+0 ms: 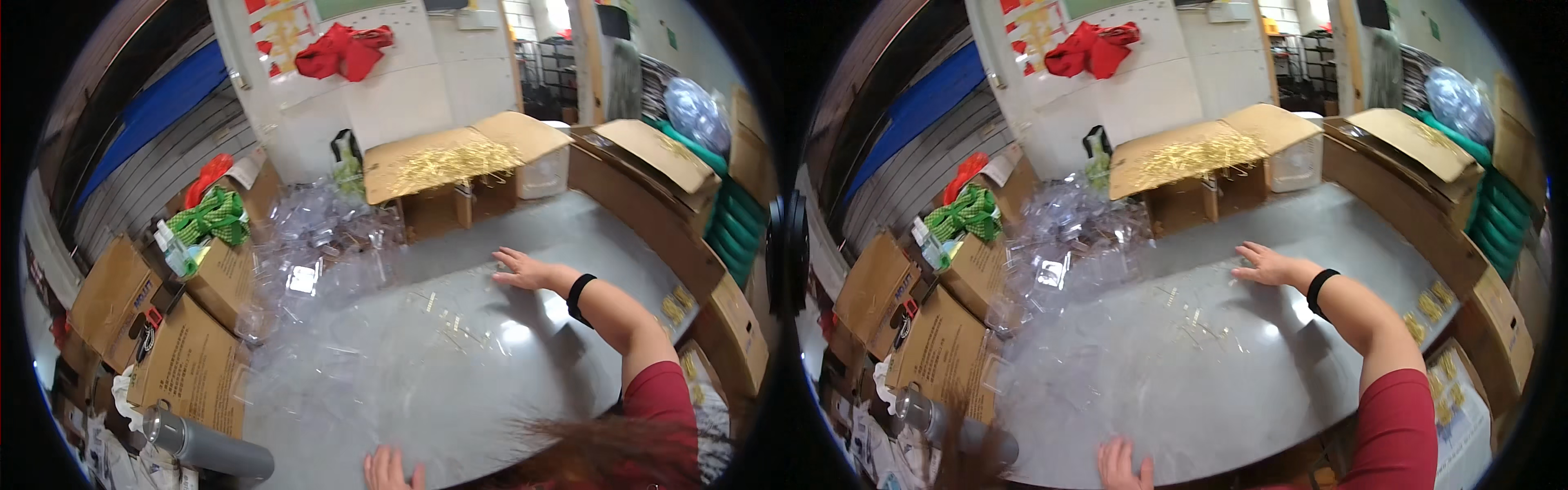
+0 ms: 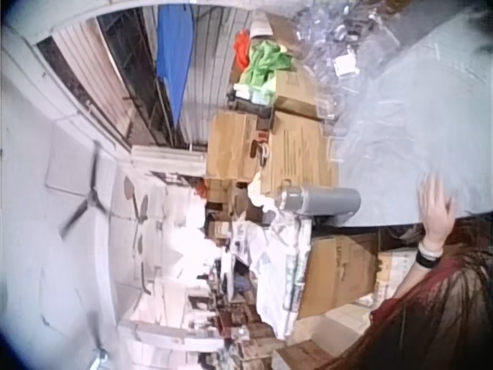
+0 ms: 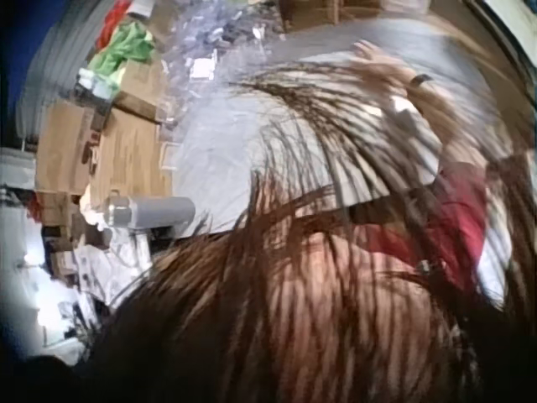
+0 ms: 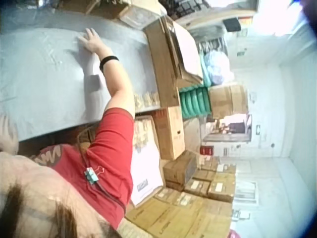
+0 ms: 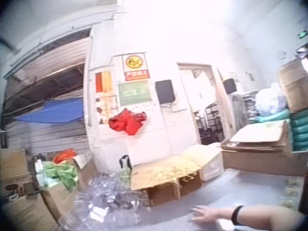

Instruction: Sorting and bundling small gold-colored metallic wires on a work table.

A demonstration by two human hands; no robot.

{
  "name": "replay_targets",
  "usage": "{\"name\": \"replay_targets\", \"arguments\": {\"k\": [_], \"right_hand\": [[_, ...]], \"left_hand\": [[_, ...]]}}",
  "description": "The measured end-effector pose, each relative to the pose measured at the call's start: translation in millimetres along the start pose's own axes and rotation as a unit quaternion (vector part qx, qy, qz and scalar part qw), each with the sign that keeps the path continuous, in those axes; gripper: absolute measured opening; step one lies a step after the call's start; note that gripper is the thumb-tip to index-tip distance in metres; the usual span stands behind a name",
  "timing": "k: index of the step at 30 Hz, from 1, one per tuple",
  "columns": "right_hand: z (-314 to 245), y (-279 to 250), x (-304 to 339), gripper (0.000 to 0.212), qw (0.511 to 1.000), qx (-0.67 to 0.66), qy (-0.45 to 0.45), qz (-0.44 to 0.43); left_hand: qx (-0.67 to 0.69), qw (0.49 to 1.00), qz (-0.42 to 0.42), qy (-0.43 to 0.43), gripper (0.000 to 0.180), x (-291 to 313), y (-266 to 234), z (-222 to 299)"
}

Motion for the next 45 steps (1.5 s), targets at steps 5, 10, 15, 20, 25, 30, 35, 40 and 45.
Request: {"name": "replay_targets", "arguments": {"k": [5, 10, 15, 20, 25, 30, 35, 40, 45], "right_hand": [[-4, 35, -75, 0.090, 0.990, 0.141, 0.019, -0.001], [-133, 107, -32, 0.080, 0.935, 0.187, -0.297, -0.044], [-174, 86, -64, 0.057, 0.950, 0.078, -0.301, 0.036], [-144, 49, -200, 0.039, 0.971, 0.141, -0.191, 0.039], [-135, 82, -250, 0.055, 0.980, 0.129, -0.151, 0.015], [-172, 115, -148, 0.065, 0.939, 0.191, -0.285, -0.034], [-214, 103, -45, 0.048, 0.921, 0.019, -0.368, -0.126], [-73, 5, -156, 0.039, 0.985, 0.104, -0.068, 0.120], [-6, 3, -199, 0.055, 0.975, 0.177, 0.012, 0.137]], "left_hand": [[0.008, 0.998, 0.063, -0.022, 0.044, 4, -5, -2], [-0.011, 0.998, 0.020, -0.057, 0.040, -11, -7, 1], [-0.024, 0.999, 0.019, -0.036, 0.039, -5, -8, -6], [-0.030, 0.999, 0.016, -0.029, 0.038, -10, -9, -6], [-0.033, 0.999, 0.010, -0.030, 0.038, -9, -7, -7], [-0.035, 0.999, 0.008, -0.027, 0.037, -7, -9, -5], [-0.047, 0.998, 0.007, -0.035, 0.037, -4, -10, -8], [-0.040, 0.999, -0.002, -0.013, 0.036, -8, -6, -6], [-0.041, 0.999, -0.007, -0.011, 0.036, -8, -7, -5]]}}
Point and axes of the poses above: each hand's wrist, its own x-axis away from the middle knuckle, its own y-axis out of the palm, z = x × y, the point moved 9 cm from there along -x, towards the middle knuckle, and after that the axes turned 7 degrees about -z, right-handed, at the moved point
